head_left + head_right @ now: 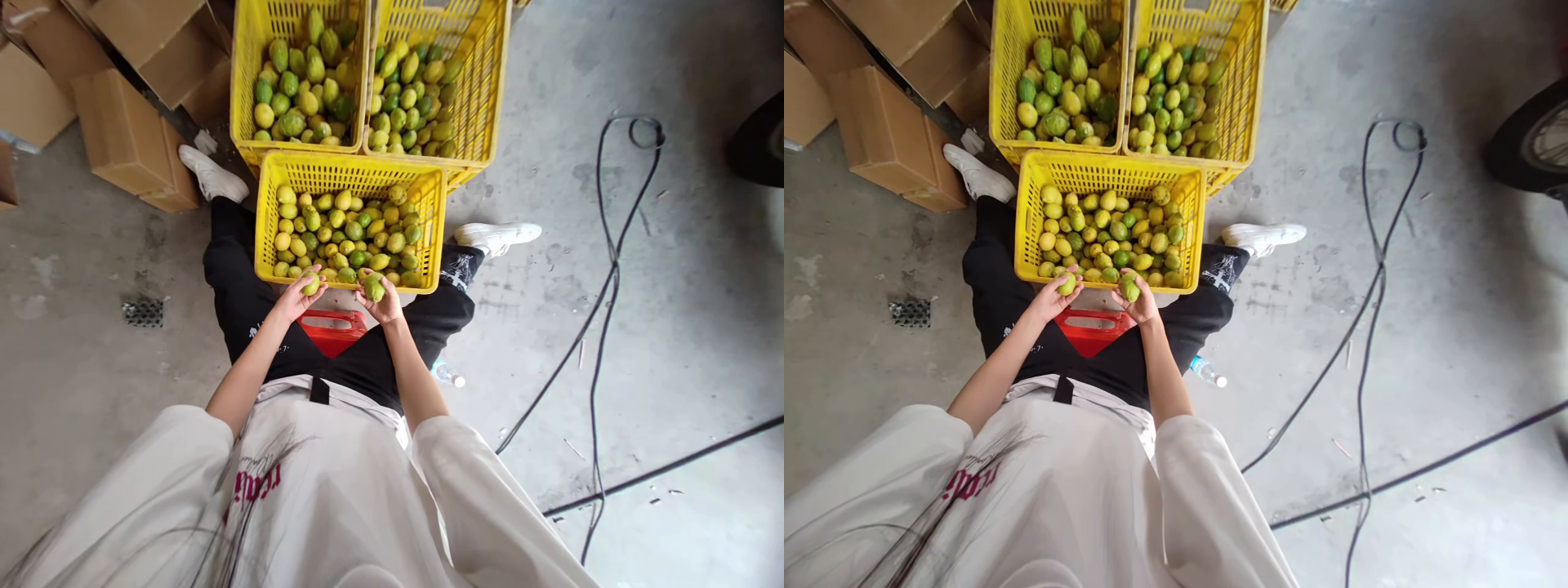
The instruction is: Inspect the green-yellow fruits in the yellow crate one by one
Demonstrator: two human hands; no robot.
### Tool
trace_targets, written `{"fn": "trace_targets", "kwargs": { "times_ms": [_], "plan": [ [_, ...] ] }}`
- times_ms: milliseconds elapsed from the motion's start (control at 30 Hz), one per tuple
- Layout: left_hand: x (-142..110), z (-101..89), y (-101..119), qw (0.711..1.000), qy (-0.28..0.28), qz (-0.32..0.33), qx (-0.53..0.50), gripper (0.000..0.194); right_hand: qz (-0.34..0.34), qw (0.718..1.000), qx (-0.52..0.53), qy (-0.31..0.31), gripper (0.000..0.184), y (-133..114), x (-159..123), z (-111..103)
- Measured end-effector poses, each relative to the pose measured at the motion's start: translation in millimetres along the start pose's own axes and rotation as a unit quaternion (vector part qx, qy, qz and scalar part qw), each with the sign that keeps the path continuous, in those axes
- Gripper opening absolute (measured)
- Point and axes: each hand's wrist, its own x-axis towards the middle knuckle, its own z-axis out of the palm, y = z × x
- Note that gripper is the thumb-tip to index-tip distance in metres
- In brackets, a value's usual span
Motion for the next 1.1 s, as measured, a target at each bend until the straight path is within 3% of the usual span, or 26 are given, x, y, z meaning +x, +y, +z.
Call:
{"fn": "trace_targets", "kwargs": {
  "times_ms": [433,633,800,900,1100],
  "plan": [
    [-1.3,-1.3,2.7,0.997,-0.011,-0.010,-0.072,0.045,-0.009,1.000,0.026,-0.011,0.024,-2.9,-3.2,4.5],
    [0.5,0.2,4.0,0.999,-0.002,0.008,-0.045,0.027,-0.027,0.998,0.018,-0.048,0.049,-3.2,-9.2,12.0],
    [2.7,-3.5,2.3,1.000,-0.007,-0.018,-0.007,0.021,-0.022,1.000,-0.003,-0.013,0.039,-3.9,-8.8,12.1],
    [2.5,-4.5,-0.3,1.000,-0.017,-0.015,0.008,0.006,-0.020,1.000,-0.001,-0.012,0.040,-3.7,-8.8,11.5],
    [1.5,-1.3,-0.5,1.000,-0.025,0.000,0.008,0.021,-0.023,1.000,0.004,-0.002,0.038,-2.4,-7.0,11.3]
  ]
}}
